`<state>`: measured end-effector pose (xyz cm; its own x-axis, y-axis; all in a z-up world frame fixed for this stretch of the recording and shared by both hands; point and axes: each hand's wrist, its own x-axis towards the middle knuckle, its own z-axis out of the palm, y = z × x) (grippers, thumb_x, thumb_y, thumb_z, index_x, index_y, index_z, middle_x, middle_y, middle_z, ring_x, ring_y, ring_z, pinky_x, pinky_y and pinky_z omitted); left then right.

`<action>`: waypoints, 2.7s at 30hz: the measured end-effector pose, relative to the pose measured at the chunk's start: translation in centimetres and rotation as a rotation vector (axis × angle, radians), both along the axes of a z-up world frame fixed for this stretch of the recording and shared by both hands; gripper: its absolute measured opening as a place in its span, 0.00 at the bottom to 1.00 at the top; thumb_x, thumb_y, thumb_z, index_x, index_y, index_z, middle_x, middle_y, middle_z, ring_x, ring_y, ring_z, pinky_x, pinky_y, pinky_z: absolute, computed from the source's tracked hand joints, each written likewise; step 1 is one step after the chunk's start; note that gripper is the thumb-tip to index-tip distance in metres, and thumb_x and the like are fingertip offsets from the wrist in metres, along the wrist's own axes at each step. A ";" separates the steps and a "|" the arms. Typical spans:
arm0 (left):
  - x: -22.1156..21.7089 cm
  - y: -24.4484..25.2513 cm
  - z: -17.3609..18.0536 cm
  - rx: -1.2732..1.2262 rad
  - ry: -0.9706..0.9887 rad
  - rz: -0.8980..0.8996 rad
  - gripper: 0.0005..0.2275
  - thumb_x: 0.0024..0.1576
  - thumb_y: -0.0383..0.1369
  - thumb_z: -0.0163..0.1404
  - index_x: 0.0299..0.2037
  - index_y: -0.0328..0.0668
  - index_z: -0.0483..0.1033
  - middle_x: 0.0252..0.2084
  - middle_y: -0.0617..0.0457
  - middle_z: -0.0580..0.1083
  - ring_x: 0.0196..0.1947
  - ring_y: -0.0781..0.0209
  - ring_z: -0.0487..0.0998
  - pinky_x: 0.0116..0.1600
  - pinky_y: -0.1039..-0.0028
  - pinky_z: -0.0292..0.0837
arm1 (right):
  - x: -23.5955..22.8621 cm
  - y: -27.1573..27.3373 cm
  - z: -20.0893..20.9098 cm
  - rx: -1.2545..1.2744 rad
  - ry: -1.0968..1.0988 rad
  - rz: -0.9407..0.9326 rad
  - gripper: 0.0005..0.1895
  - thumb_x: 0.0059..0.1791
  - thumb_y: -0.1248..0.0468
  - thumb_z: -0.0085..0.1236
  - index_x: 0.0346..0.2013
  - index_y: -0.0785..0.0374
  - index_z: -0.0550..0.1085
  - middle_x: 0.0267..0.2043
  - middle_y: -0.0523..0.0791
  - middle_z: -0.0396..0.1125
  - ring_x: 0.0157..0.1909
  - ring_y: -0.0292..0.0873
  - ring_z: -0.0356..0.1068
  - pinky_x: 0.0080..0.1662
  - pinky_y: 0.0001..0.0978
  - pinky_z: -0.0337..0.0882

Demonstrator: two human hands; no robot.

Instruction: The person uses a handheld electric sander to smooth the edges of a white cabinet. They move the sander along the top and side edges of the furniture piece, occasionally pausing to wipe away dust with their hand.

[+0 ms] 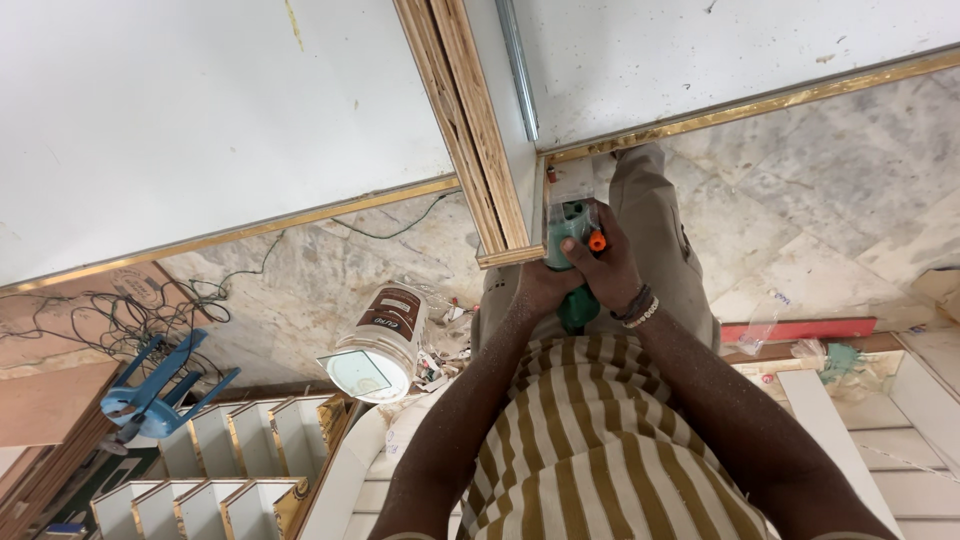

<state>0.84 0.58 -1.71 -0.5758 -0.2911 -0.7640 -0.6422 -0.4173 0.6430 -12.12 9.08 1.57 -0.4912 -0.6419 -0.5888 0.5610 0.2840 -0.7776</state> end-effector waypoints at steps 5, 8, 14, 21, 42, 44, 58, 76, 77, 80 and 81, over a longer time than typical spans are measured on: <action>0.4 0.4 -1.0 -0.030 -0.004 -0.028 0.22 0.50 0.34 0.61 0.54 0.37 0.74 0.47 0.47 0.79 0.48 0.56 0.82 0.51 0.66 0.81 | 0.1 0.2 -0.5 -0.006 0.018 -0.010 0.30 0.55 0.56 0.60 0.67 0.66 0.63 0.56 0.45 0.68 0.55 0.37 0.68 0.55 0.32 0.72; 0.4 0.2 -1.4 -0.008 -0.009 -0.012 0.22 0.50 0.34 0.61 0.54 0.36 0.74 0.47 0.47 0.79 0.48 0.56 0.82 0.50 0.66 0.80 | 0.2 0.2 -0.9 0.007 0.055 -0.007 0.30 0.55 0.56 0.61 0.67 0.66 0.64 0.56 0.45 0.68 0.56 0.37 0.67 0.56 0.31 0.72; 0.0 0.2 -1.8 0.069 0.037 0.111 0.22 0.49 0.32 0.61 0.52 0.29 0.73 0.47 0.45 0.78 0.47 0.58 0.81 0.49 0.68 0.80 | 0.0 0.0 -1.2 -0.013 0.070 -0.005 0.31 0.55 0.55 0.61 0.67 0.65 0.63 0.58 0.45 0.68 0.58 0.37 0.67 0.58 0.31 0.71; -0.1 -0.4 -3.5 0.118 0.055 0.153 0.21 0.48 0.31 0.61 0.49 0.22 0.75 0.44 0.43 0.79 0.43 0.58 0.82 0.44 0.68 0.81 | -0.3 -0.2 -1.7 -0.106 0.073 -0.038 0.31 0.56 0.54 0.61 0.68 0.63 0.63 0.60 0.46 0.68 0.59 0.39 0.68 0.59 0.33 0.72; -0.6 1.8 7.4 -0.043 0.279 -0.068 0.25 0.46 0.31 0.65 0.53 0.32 0.75 0.47 0.46 0.79 0.47 0.59 0.81 0.52 0.68 0.79 | -0.4 11.2 0.9 -0.403 0.006 0.199 0.34 0.53 0.60 0.65 0.70 0.64 0.60 0.62 0.44 0.59 0.65 0.39 0.60 0.63 0.35 0.64; 0.3 1.8 9.3 -0.115 0.269 -0.131 0.24 0.46 0.32 0.66 0.53 0.32 0.75 0.48 0.46 0.80 0.48 0.59 0.81 0.53 0.67 0.79 | -0.8 12.9 0.4 -0.323 -0.248 0.039 0.32 0.53 0.58 0.56 0.71 0.63 0.62 0.65 0.45 0.64 0.67 0.42 0.65 0.64 0.37 0.68; 10.1 1.4 15.4 -0.326 0.200 0.151 0.25 0.47 0.30 0.66 0.55 0.30 0.75 0.50 0.44 0.80 0.49 0.56 0.83 0.55 0.65 0.82 | 0.6 -2.8 -3.0 -0.003 0.663 0.329 0.45 0.51 0.69 0.58 0.79 0.53 0.48 0.66 0.50 0.60 0.59 0.46 0.69 0.54 0.39 0.74; 7.9 3.7 13.5 -0.395 0.268 0.240 0.24 0.47 0.28 0.64 0.55 0.31 0.73 0.48 0.48 0.79 0.49 0.58 0.81 0.55 0.68 0.79 | 1.4 5.9 -3.2 -0.548 0.019 0.436 0.26 0.54 0.60 0.60 0.65 0.65 0.69 0.60 0.45 0.70 0.61 0.40 0.69 0.62 0.34 0.72; 7.3 4.2 12.9 -0.379 0.252 0.229 0.24 0.47 0.28 0.64 0.54 0.31 0.73 0.47 0.48 0.79 0.48 0.58 0.82 0.53 0.68 0.79 | 2.2 7.2 -2.1 -0.554 0.007 0.452 0.31 0.53 0.59 0.62 0.68 0.64 0.64 0.60 0.45 0.67 0.61 0.41 0.67 0.62 0.34 0.71; 6.0 6.7 9.4 -0.330 0.204 0.205 0.22 0.47 0.30 0.64 0.51 0.30 0.74 0.45 0.46 0.80 0.43 0.58 0.82 0.47 0.67 0.80 | 4.8 9.1 -1.3 -0.447 -0.008 0.390 0.43 0.50 0.55 0.67 0.73 0.64 0.56 0.61 0.46 0.63 0.62 0.41 0.64 0.61 0.34 0.70; 5.5 7.6 7.9 -0.319 0.198 0.200 0.21 0.48 0.30 0.63 0.51 0.29 0.75 0.43 0.46 0.80 0.42 0.58 0.83 0.45 0.67 0.81 | 5.6 8.8 -1.8 -0.335 0.012 0.296 0.42 0.49 0.54 0.68 0.71 0.65 0.58 0.61 0.48 0.65 0.62 0.42 0.66 0.60 0.35 0.71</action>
